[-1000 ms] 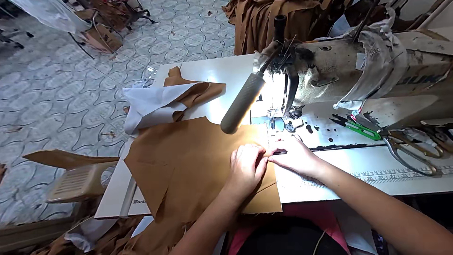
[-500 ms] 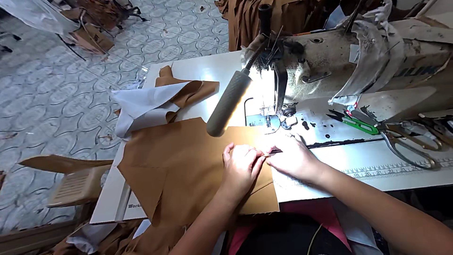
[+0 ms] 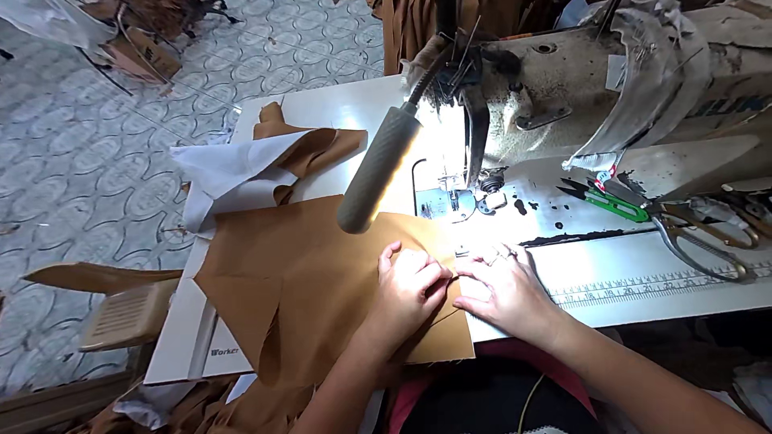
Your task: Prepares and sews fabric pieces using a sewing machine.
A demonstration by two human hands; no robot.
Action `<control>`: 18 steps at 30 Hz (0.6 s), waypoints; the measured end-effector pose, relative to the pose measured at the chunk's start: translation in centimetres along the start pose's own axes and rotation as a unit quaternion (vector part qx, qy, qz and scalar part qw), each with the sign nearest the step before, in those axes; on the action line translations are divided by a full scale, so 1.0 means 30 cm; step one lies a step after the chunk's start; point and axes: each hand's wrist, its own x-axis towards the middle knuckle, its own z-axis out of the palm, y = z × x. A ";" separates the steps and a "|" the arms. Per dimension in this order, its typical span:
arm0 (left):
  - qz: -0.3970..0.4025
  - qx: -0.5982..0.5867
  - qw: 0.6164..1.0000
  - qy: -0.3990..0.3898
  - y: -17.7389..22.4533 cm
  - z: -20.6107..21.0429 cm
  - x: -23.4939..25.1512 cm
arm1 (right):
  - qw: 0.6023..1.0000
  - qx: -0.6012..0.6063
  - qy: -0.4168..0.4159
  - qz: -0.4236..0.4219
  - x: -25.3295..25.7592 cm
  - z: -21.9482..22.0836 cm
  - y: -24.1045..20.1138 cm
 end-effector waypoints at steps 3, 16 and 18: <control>0.023 0.043 0.999 -0.016 0.007 -0.011 0.001 | 1.000 0.011 -0.008 0.010 0.000 -0.004 -0.001; 0.056 0.115 0.989 -0.070 0.060 -0.072 0.011 | 0.980 -0.101 0.124 -0.116 -0.028 0.049 0.021; 0.046 0.077 0.990 -0.105 0.050 -0.087 0.060 | 0.974 -0.132 0.131 -0.132 -0.029 0.052 0.018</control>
